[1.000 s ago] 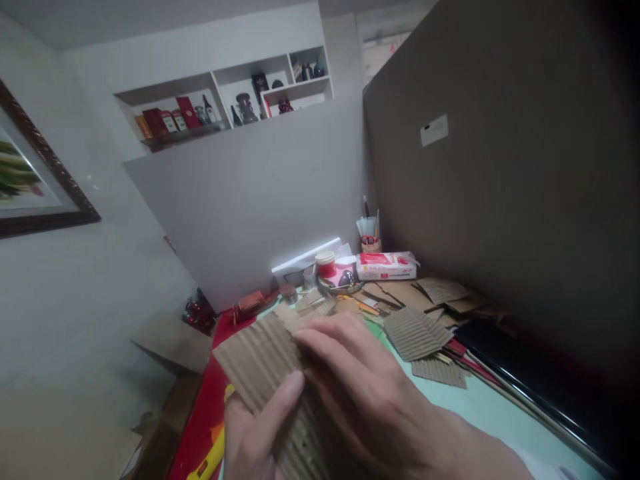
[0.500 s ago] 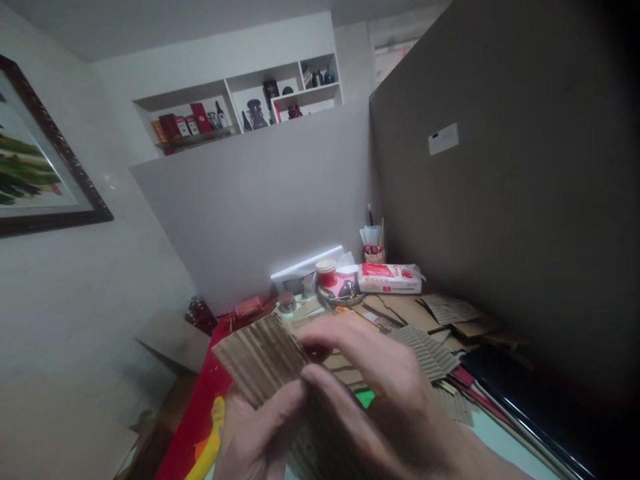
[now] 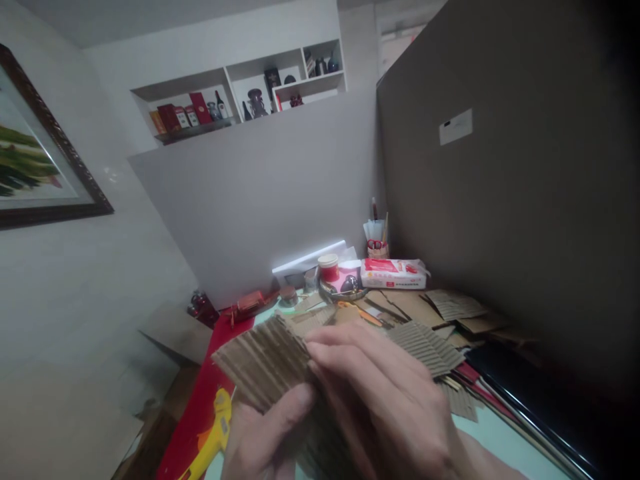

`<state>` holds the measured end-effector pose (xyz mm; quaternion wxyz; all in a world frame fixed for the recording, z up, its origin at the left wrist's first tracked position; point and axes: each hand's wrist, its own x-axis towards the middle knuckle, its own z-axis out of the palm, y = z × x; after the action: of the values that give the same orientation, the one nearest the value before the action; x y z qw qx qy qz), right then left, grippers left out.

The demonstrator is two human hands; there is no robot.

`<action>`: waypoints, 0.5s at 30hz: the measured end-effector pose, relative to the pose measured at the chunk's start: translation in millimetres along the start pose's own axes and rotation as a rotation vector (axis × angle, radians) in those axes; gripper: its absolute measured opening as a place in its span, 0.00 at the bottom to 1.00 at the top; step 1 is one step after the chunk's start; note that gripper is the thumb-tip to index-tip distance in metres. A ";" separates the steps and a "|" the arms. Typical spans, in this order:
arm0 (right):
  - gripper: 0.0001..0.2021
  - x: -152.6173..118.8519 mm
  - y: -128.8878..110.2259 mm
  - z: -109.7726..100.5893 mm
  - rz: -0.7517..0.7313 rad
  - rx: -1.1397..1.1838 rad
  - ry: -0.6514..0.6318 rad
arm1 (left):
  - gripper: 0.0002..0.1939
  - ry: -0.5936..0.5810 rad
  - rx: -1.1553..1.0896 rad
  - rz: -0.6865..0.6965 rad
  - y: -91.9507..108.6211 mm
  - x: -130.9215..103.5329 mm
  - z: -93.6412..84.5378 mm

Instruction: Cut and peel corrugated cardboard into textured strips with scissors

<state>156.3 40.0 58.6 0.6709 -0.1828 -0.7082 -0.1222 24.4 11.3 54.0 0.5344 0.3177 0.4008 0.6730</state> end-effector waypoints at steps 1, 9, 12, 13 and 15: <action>0.16 0.1 -0.4 -2.9 0.011 0.002 -0.047 | 0.37 0.003 -0.032 -0.035 -0.2 0.3 -1.0; 0.08 5.0 0.0 -10.9 0.160 0.046 -0.145 | 0.39 0.004 -0.130 -0.094 -2.0 0.0 1.5; 0.08 6.2 1.4 -8.2 0.199 0.126 -0.127 | 0.39 0.036 -0.108 -0.084 -1.3 2.6 -0.4; 0.09 6.7 1.6 -8.0 0.209 0.155 -0.122 | 0.38 0.038 -0.096 -0.078 -1.0 4.3 -2.4; 0.10 7.7 1.2 -8.3 0.209 0.193 -0.124 | 0.39 0.021 -0.064 -0.060 -0.1 8.3 -7.4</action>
<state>164.1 38.4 66.7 0.6494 -0.1973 -0.7339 0.0285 16.2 18.0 50.4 0.5600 0.2814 0.3939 0.6724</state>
